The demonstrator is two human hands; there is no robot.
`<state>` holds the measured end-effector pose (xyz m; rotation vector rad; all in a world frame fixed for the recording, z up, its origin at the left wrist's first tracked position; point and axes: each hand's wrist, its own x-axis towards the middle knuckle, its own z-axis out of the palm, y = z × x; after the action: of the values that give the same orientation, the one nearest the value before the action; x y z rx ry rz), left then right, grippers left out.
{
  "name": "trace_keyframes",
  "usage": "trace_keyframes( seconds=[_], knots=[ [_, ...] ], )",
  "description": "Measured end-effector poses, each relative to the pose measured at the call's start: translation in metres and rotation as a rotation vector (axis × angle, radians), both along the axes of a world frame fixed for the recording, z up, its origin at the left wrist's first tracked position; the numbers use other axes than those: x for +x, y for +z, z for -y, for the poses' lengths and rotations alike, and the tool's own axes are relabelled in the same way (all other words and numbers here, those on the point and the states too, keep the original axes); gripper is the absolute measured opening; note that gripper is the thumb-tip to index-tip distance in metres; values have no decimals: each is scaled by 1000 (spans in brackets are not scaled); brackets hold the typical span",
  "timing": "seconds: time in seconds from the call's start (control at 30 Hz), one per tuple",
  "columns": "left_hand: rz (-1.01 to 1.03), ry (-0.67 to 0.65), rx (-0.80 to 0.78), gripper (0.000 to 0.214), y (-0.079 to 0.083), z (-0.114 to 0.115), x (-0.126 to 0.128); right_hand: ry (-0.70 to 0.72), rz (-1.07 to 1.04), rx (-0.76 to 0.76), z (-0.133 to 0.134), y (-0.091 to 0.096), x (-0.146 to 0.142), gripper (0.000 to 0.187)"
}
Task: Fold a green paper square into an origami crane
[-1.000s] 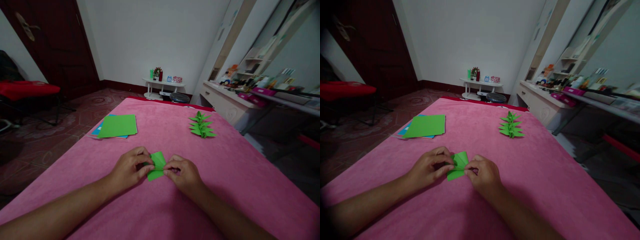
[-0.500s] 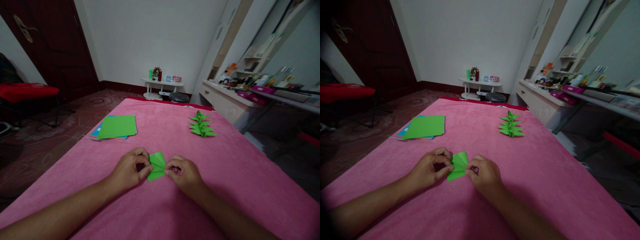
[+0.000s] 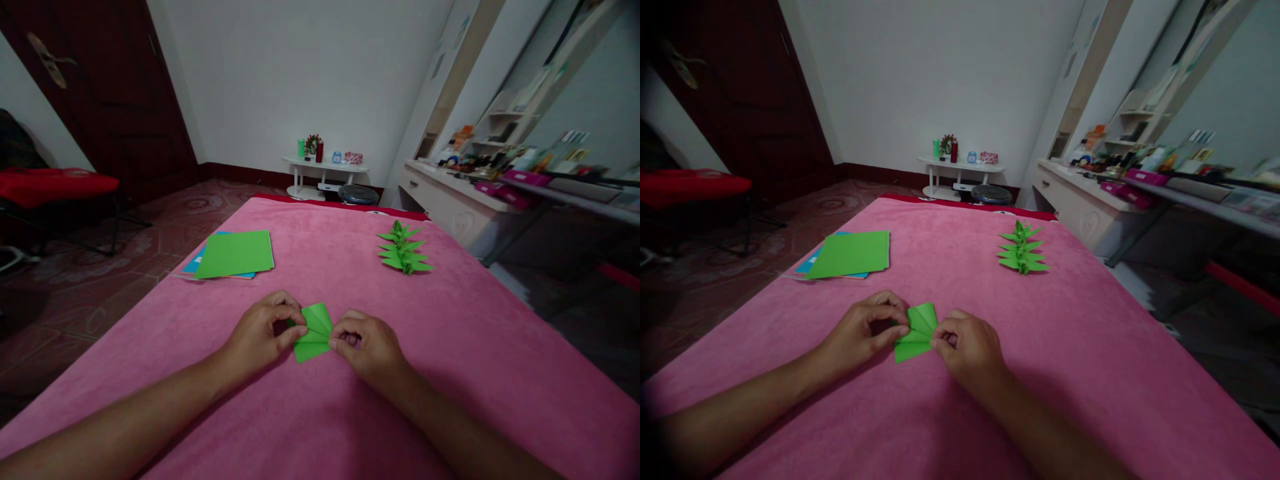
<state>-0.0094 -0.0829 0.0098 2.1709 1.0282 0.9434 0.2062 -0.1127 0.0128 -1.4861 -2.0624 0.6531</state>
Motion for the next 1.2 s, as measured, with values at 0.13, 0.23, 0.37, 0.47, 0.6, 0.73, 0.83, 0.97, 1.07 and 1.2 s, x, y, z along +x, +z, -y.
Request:
trace_keyframes(
  seconds=[0.13, 0.23, 0.37, 0.47, 0.6, 0.73, 0.83, 0.97, 1.07, 1.2],
  knots=[
    [-39, 9, -12, 8, -3, -1, 1, 0, -17, 13, 0, -1, 0, 7],
    [-62, 6, -18, 8, -3, -1, 2, -20, -23, 24, 2, -1, 1, 7],
    [-72, 7, -28, 8, -2, -1, 2, -42, -24, 29, 3, -1, 2, 6],
    [-74, 13, -30, 8, -2, -1, 3, -50, -10, 34, 4, -1, 3, 6],
    [-53, 14, -25, 8, -3, 0, 3, -60, 17, 29, 5, 1, 2, 8],
    [3, 23, -32, 7, -1, 0, 3, -56, 51, 32, 5, 2, 1, 10],
    [33, 21, -10, 7, 3, 1, 4, -53, 72, 36, 4, 3, 0, 11],
    [32, 17, 3, 7, 6, 1, 6, -59, 96, 36, 4, 4, 0, 12],
    [40, 24, 22, 7, 5, 0, 6, -65, 96, 37, 5, 6, -1, 11],
    [46, 10, 24, 8, 3, 0, 5, -77, 89, 26, 5, 7, -1, 12]
  ],
)
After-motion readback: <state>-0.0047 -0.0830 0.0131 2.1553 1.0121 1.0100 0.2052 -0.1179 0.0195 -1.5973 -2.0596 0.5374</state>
